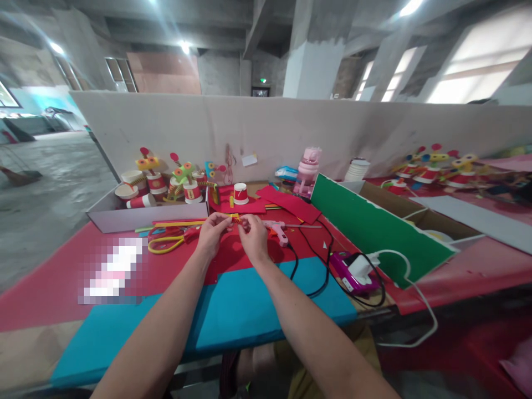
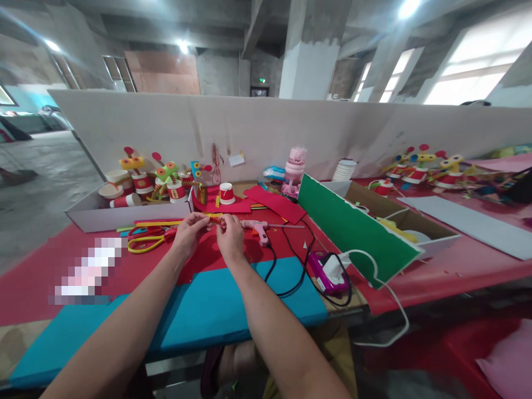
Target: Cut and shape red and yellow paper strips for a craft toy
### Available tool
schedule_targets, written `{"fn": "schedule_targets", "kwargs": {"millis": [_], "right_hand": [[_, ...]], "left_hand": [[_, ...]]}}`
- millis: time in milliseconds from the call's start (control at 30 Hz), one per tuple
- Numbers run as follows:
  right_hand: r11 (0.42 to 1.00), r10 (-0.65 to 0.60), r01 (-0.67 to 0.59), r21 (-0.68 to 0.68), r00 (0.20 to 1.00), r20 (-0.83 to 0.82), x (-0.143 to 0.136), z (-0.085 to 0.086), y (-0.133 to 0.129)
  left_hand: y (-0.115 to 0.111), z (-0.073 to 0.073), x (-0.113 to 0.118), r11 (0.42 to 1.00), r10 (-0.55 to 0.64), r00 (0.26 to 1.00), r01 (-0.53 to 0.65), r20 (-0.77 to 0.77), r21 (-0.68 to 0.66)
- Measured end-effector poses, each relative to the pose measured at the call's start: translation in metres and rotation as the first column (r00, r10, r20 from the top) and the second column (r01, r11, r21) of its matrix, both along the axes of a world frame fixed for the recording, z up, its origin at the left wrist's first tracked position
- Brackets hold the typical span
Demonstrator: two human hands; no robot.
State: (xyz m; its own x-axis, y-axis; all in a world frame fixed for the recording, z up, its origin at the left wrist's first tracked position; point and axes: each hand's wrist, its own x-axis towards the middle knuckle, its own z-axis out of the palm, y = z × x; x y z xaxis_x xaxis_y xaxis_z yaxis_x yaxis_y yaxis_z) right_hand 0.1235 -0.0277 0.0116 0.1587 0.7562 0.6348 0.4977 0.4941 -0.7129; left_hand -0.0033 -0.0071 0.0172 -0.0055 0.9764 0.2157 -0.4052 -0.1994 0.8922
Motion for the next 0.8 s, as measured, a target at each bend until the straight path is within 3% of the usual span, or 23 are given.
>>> {"fn": "schedule_targets", "kwargs": {"millis": [233, 467, 567, 667, 800], "right_hand": [[1.0, 0.018, -0.018, 0.0, 0.999, -0.048, 0.0, 0.002, -0.002], [0.986, 0.145, -0.164, -0.035, 0.94, -0.308, -0.004, -0.003, 0.005], [0.954, 0.203, -0.287, -0.09, 0.836, -0.509, -0.006, -0.007, 0.01], [0.905, 0.23, -0.416, -0.094, 0.66, -0.715, -0.006, -0.009, 0.014], [0.843, 0.246, -0.535, -0.056, 0.476, -0.844, -0.005, -0.012, 0.018]], "left_hand": [[-0.003, 0.002, 0.002, 0.999, 0.013, 0.999, -0.011, -0.037, 0.042], [-0.002, 0.002, 0.001, 0.995, 0.042, 0.997, -0.036, -0.068, 0.091], [-0.001, 0.001, 0.0, 0.991, 0.075, 0.991, -0.061, -0.112, 0.121], [-0.001, 0.001, 0.0, 0.987, 0.098, 0.983, -0.076, -0.154, 0.14], [-0.005, 0.003, 0.001, 0.988, 0.083, 0.979, -0.056, -0.187, 0.145]]}}
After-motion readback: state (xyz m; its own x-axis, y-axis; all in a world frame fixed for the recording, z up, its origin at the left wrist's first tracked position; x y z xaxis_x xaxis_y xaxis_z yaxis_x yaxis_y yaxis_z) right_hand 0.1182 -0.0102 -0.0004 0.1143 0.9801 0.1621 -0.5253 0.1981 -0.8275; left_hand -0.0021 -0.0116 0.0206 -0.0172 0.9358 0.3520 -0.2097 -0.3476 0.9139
